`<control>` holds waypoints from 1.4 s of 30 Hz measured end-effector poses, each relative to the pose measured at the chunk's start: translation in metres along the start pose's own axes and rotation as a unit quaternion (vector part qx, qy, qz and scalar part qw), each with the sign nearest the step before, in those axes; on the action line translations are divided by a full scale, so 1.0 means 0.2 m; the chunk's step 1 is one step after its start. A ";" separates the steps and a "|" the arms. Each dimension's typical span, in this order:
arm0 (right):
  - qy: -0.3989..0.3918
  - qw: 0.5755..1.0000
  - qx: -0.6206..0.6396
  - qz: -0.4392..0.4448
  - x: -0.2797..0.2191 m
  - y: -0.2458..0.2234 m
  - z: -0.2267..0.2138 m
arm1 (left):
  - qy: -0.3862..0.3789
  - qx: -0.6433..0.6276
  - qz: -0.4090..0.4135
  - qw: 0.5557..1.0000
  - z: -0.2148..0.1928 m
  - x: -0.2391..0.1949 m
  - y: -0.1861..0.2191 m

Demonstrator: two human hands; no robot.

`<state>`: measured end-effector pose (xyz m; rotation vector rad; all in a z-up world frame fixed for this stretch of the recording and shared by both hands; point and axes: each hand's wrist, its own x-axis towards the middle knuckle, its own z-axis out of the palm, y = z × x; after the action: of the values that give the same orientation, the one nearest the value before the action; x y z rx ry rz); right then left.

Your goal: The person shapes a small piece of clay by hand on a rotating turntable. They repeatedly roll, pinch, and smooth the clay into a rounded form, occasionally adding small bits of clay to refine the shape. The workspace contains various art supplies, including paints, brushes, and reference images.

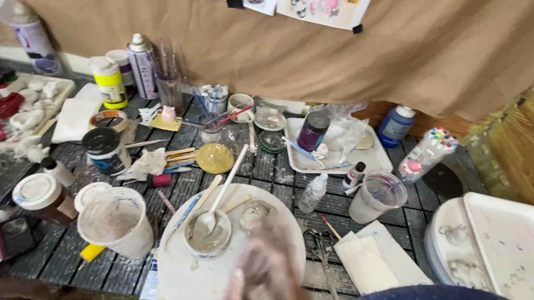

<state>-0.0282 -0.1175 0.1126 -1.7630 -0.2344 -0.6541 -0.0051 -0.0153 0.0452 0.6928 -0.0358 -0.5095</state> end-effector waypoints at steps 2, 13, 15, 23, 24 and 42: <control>0.002 0.996 -0.071 -0.050 -0.08 0.04 0.09 | -0.007 -0.003 -0.023 1.000 0.06 -0.03 0.03; 0.009 0.987 -0.011 -0.160 0.03 0.13 0.00 | -0.133 0.073 0.129 0.980 0.16 -0.01 -0.03; 0.010 0.977 -0.060 -0.204 0.06 0.13 0.00 | -0.207 -0.105 0.090 0.969 0.14 0.01 -0.02; 0.036 0.993 0.025 -0.111 -0.01 0.08 0.00 | -0.189 0.219 0.270 0.918 0.20 0.21 -0.19; 0.045 0.993 0.034 -0.107 0.01 0.09 -0.02 | -0.152 0.244 0.208 0.935 0.21 0.20 -0.20; 0.052 0.985 0.148 -0.070 0.03 0.00 -0.02 | -0.335 0.189 0.299 0.873 0.33 0.00 0.07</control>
<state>-0.0247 -0.1230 0.1174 -1.4326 -0.3656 -0.7686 -0.0124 -0.0460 0.1052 0.8101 -1.0016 -0.1149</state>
